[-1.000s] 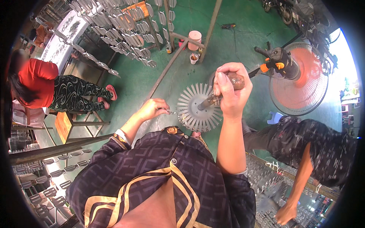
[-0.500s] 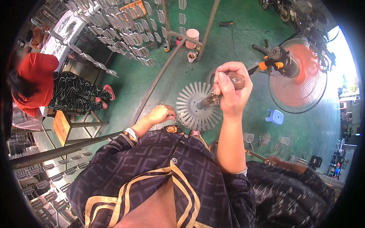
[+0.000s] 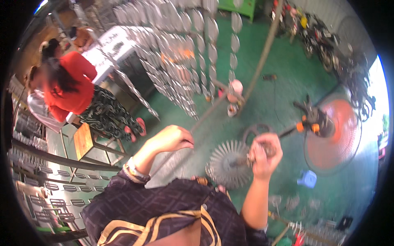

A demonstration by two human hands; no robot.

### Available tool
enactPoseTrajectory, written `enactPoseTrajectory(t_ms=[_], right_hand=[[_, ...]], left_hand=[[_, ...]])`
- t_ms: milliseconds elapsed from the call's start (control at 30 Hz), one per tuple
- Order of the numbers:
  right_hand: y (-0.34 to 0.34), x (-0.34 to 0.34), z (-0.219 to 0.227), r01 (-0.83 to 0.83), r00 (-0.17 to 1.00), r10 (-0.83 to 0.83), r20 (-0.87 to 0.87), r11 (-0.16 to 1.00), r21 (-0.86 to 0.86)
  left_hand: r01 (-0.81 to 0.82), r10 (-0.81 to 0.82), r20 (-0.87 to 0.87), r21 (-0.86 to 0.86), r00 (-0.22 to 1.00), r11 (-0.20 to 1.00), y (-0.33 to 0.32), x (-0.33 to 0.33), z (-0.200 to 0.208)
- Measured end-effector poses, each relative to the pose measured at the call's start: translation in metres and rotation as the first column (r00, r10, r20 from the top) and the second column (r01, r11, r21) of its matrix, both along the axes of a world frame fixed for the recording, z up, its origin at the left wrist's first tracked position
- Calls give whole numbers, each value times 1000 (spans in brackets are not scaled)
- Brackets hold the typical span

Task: The person uses a hammer to tap small metal pieces onto a rotating gear-like tool. They repeatedly pick up the metal pieces and place them onto the tool while standing in a workshop.

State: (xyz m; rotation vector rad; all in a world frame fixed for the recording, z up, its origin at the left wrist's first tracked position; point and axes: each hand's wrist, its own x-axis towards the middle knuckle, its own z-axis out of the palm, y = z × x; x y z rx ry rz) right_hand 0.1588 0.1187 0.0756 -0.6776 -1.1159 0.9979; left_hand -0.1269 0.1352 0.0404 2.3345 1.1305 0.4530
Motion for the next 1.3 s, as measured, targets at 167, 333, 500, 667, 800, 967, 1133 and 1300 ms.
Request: enactPoseTrajectory(t_ms=[167, 333, 500, 667, 800, 967, 1133, 1300], right_hand=[[-4, 1, 0, 5, 1000, -5, -25, 1000, -8], [-3, -3, -1, -51, 999, 51, 15, 999, 14], [-5, 1, -2, -35, 999, 35, 22, 999, 5], [-8, 3, -1, -39, 999, 39, -17, 999, -5], [-8, 4, -1, -26, 999, 26, -32, 1000, -12], [-8, 3, 0, -38, 999, 38, -35, 999, -2], [-6, 4, 1, -35, 999, 35, -12, 999, 3], [-3, 4, -2, -37, 999, 36, 22, 999, 37]], left_hand=[[-570, 322, 470, 660, 822, 490, -6, -46, 192], [-739, 419, 753, 630, 507, -239, 12, -80, 302], [-575, 536, 749, 652, 389, -494, 52, -84, 347], [-588, 589, 721, 669, 365, -455, 65, -96, 356], [-596, 559, 738, 656, 378, -463, 71, -102, 360], [-552, 500, 720, 692, 481, -465, 68, -117, 369], [-724, 245, 710, 689, 661, -43, 48, -99, 368], [-717, 156, 713, 615, 683, 328, 23, -84, 341]])
